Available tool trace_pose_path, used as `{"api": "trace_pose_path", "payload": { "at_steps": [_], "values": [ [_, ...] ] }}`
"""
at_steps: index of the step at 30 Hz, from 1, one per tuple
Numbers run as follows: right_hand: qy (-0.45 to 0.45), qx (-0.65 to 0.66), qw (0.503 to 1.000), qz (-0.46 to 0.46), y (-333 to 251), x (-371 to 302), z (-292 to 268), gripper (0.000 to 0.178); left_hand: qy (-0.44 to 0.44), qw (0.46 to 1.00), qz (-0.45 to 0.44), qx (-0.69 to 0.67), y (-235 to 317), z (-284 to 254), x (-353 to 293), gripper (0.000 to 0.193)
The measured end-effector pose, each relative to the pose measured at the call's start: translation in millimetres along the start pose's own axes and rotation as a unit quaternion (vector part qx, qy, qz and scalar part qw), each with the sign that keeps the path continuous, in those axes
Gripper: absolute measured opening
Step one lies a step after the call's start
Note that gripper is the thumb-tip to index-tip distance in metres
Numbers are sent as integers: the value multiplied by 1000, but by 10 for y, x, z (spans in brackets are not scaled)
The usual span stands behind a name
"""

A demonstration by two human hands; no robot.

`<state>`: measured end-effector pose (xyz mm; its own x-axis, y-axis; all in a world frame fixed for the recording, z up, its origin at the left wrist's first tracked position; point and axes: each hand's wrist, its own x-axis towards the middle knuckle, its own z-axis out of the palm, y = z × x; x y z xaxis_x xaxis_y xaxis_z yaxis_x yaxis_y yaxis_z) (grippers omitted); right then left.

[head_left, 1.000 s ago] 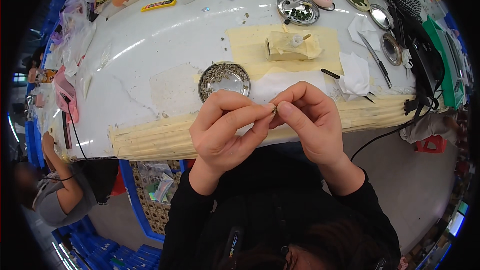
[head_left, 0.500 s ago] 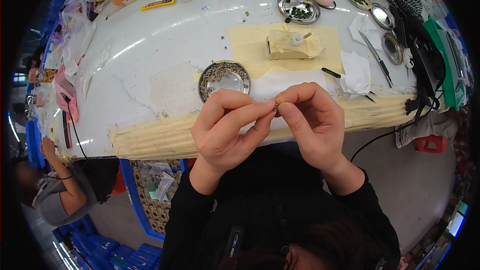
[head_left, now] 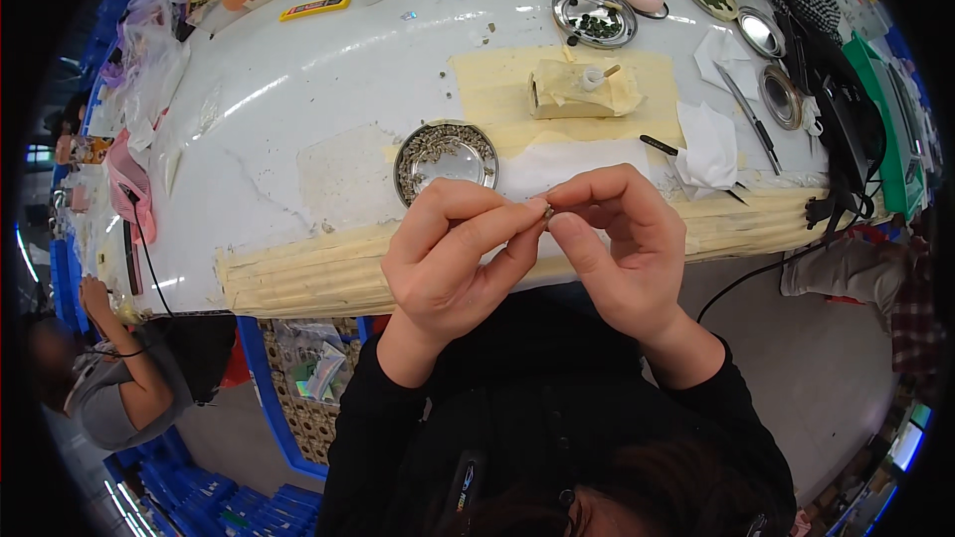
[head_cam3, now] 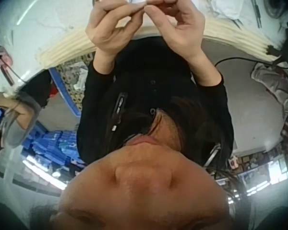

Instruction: Assembling small plastic and metal components at a factory workbench.

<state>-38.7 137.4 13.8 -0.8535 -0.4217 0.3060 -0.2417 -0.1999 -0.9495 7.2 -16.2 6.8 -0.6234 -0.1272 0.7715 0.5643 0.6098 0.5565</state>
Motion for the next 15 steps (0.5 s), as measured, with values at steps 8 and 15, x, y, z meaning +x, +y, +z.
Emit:
{"api": "trace_pose_path", "payload": {
  "at_steps": [8, 15],
  "values": [
    [-42, 154, 979, 123, 0, -4, -40, 9, -9, 1000, -1, -10, -11, -18, -1, 28],
    [-60, 190, 970, 142, 7, 6, -63, 12, -8, 999, -18, -32, -20, -21, -2, 28]
  ]
}}
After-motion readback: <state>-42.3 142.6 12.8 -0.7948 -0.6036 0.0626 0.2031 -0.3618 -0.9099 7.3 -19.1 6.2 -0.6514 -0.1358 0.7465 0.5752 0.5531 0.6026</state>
